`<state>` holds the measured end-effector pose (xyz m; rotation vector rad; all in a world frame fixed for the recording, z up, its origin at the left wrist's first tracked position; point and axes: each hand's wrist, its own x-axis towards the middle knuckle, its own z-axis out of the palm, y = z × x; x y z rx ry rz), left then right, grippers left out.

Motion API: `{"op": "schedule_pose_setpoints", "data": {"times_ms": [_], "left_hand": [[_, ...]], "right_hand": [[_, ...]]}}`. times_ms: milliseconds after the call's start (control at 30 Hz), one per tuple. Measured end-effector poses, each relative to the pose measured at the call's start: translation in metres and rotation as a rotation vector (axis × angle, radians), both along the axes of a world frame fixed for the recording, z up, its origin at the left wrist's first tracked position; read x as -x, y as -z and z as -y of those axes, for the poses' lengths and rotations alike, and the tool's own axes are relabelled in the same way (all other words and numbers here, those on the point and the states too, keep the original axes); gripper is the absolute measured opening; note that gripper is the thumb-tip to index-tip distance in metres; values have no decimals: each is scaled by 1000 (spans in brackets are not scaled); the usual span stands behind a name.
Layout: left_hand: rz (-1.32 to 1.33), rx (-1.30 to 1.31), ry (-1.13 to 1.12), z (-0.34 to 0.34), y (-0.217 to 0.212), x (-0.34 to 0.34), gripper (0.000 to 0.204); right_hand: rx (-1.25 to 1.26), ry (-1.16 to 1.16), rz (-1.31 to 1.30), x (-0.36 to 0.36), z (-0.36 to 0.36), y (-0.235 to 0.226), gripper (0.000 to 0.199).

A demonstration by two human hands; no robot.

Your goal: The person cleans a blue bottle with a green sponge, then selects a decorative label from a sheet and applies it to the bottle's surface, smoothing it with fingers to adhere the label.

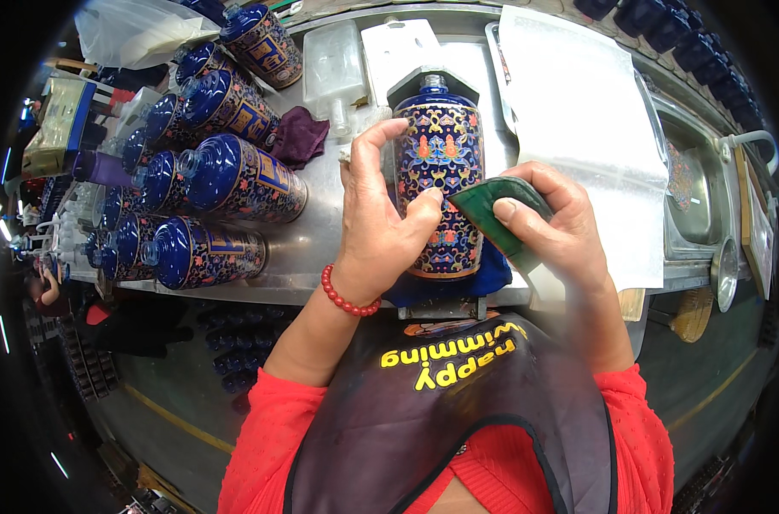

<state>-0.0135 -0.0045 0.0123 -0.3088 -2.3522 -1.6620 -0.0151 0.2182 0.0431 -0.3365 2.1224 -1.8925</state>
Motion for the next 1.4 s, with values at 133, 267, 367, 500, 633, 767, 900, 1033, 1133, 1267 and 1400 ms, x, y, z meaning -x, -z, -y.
{"op": "schedule_pose_setpoints", "data": {"times_ms": [133,267,367,500,633,767,900,1033,1133,1267,1400], "left_hand": [[-2,-18,2,0,1,1,66],[-14,-16,0,1,4,2,65],[-24,-57,14,2,7,3,65],[-23,-122,27,3,9,3,64],[-39,-126,36,4,9,1,63],[-29,-148,38,4,9,0,62],[0,-203,49,3,8,-2,61],[21,-204,36,3,7,-6,62],[-12,-126,30,4,8,-3,64],[-32,-32,9,4,7,-2,65],[-64,27,-3,2,5,-1,66]], "right_hand": [[-5,2,-42,0,1,-1,18],[-13,11,-24,-1,3,-2,17],[-34,8,-52,-1,3,-4,17],[-45,-25,-46,-3,4,-8,18],[-60,-28,-87,-3,6,-10,18],[-130,23,-146,-3,9,-10,18],[-165,52,-256,-2,9,-11,18],[-170,58,-276,-3,8,-12,19],[-188,54,-300,-2,7,-12,20],[-175,41,-277,-1,6,-11,20],[-176,40,-282,-2,6,-11,20]]}}
